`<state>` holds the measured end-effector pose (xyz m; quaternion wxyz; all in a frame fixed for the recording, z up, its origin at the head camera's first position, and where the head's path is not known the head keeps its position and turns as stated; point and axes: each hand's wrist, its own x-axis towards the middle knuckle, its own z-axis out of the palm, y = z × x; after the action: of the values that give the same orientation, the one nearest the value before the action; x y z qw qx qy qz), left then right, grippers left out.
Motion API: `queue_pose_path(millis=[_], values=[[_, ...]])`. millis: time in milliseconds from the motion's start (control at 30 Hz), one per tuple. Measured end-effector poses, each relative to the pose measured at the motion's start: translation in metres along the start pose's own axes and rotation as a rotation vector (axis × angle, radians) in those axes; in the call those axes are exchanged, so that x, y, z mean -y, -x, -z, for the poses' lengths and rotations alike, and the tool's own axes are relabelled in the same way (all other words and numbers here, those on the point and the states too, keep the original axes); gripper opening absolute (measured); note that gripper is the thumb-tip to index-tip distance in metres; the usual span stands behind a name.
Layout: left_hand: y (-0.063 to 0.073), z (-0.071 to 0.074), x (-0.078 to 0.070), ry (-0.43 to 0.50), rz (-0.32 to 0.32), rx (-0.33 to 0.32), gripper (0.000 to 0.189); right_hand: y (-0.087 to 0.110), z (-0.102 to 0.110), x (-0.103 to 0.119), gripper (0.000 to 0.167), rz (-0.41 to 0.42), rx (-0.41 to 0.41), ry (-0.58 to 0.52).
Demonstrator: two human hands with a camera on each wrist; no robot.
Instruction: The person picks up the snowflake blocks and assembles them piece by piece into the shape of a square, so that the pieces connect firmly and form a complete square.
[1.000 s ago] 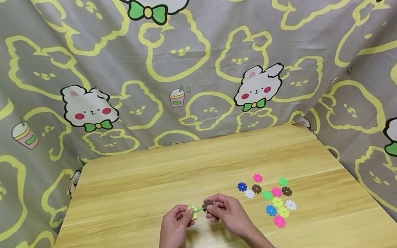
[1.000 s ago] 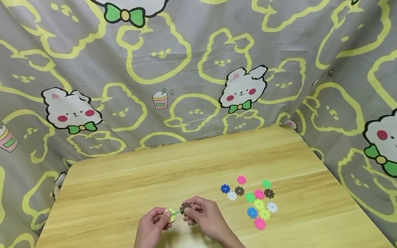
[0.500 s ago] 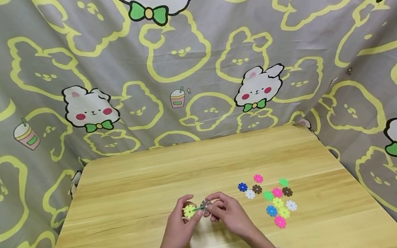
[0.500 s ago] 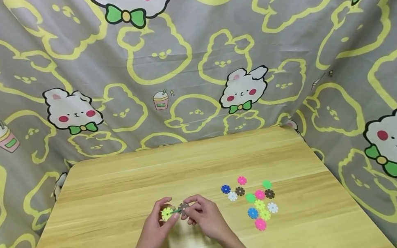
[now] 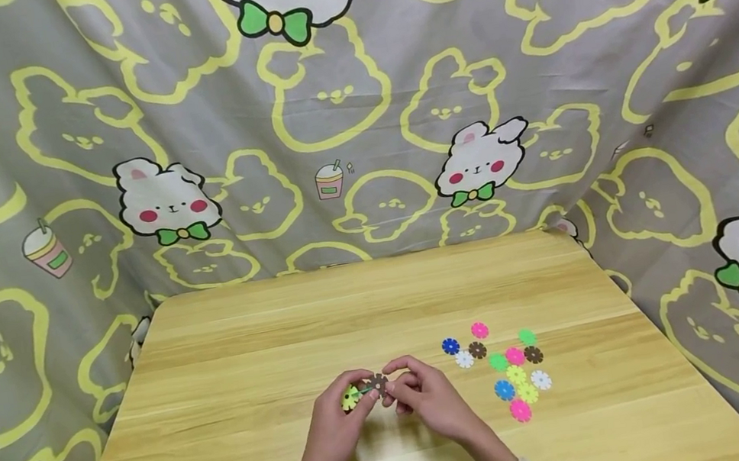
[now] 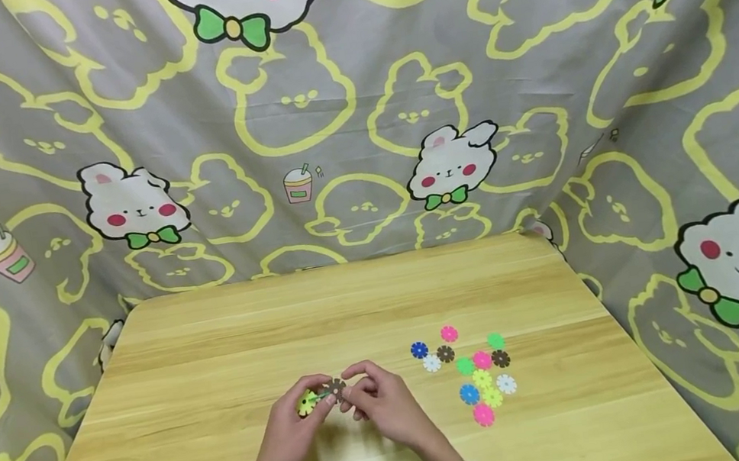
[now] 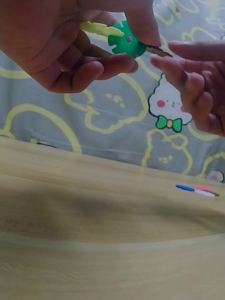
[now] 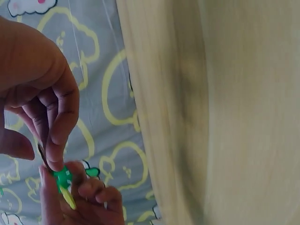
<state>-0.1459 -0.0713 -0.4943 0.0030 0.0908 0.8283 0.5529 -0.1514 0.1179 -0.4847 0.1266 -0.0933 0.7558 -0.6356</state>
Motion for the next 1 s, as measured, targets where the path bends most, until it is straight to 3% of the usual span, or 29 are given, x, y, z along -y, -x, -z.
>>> queue_pose_path(millis=[200,333,467,633,767,1000], values=[[0.0,0.002,0.001,0.014,0.014,-0.032,0.021,0.0,0.023,-0.01,0.021,0.032,-0.158,0.278],[0.0,0.003,0.001,0.002,0.015,-0.04,0.023,-0.003,0.041,-0.018,0.017,0.016,-0.274,0.484],[0.001,0.004,0.001,0.006,0.005,-0.036,0.026,-0.006,0.058,-0.026,0.017,-0.028,-0.339,0.647],[0.001,0.004,0.002,0.009,0.01,-0.026,0.027,-0.009,0.074,-0.035,0.023,-0.139,-0.359,0.787],[0.002,0.005,0.002,0.004,0.015,-0.028,0.025,-0.012,0.081,-0.042,0.031,-0.211,-0.337,0.837],[0.001,0.007,0.002,0.003,0.017,-0.033,0.027,-0.013,0.086,-0.05,0.035,-0.243,-0.317,0.889]])
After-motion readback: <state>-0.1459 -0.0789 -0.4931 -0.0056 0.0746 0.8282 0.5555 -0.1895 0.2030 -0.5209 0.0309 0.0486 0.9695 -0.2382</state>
